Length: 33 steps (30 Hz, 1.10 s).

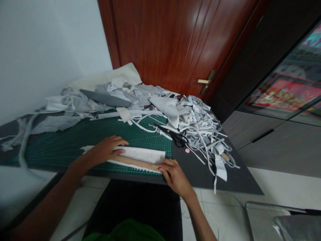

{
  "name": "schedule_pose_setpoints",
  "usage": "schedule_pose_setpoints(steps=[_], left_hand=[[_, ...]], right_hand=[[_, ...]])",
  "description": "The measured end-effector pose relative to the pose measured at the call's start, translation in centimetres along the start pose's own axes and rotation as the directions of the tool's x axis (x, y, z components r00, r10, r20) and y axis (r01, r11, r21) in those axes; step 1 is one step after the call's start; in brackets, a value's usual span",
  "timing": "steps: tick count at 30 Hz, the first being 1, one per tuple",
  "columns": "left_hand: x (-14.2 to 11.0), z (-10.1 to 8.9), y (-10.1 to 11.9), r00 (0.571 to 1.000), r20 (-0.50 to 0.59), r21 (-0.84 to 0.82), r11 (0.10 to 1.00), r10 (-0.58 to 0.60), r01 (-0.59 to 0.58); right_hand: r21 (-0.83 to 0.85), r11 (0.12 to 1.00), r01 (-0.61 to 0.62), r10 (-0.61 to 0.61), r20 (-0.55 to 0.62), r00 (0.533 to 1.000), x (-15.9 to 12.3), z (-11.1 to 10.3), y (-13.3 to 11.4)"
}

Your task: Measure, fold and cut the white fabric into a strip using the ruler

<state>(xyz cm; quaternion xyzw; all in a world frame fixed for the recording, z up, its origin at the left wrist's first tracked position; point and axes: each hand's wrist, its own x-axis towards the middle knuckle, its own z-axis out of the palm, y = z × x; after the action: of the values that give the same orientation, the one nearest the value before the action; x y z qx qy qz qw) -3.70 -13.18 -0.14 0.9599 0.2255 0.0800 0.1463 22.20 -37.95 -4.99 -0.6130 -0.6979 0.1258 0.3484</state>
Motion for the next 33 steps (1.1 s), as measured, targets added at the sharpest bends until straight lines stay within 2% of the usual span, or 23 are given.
schedule_pose_setpoints(steps=[1,3,7,13,20,28,33], left_hand=[[0.7,-0.4,-0.3,0.995,0.099,-0.012,1.000,0.022,-0.021],[1.8,-0.8,-0.5,0.981,0.187,-0.017,0.999,0.045,-0.043],[2.5,-0.8,-0.2,0.976,0.213,0.019,0.999,0.040,-0.045],[2.7,-1.0,0.7,0.984,0.180,0.110,0.994,-0.003,-0.017],[4.1,-1.2,0.8,0.991,0.117,0.218,0.975,-0.064,0.037],[4.3,-0.5,0.3,0.990,0.016,0.301,0.945,-0.138,0.127],[4.3,0.1,1.3,0.980,-0.072,0.350,0.915,-0.186,0.200]], right_hand=[[0.000,1.000,0.001,-0.001,-0.001,1.000,0.0,0.0,0.0],[-0.008,1.000,0.005,-0.005,-0.006,1.000,0.0,0.0,-0.1],[-0.025,1.000,0.016,-0.016,0.012,1.000,0.1,-0.3,-0.2],[0.001,0.999,0.039,-0.039,0.030,0.999,0.6,-0.3,0.1],[0.004,0.999,0.043,-0.043,0.036,0.998,1.6,0.0,0.3],[0.020,0.998,0.061,-0.062,0.036,0.997,2.3,0.3,0.6],[0.002,0.998,0.056,-0.056,0.015,0.998,2.2,0.5,0.4]])
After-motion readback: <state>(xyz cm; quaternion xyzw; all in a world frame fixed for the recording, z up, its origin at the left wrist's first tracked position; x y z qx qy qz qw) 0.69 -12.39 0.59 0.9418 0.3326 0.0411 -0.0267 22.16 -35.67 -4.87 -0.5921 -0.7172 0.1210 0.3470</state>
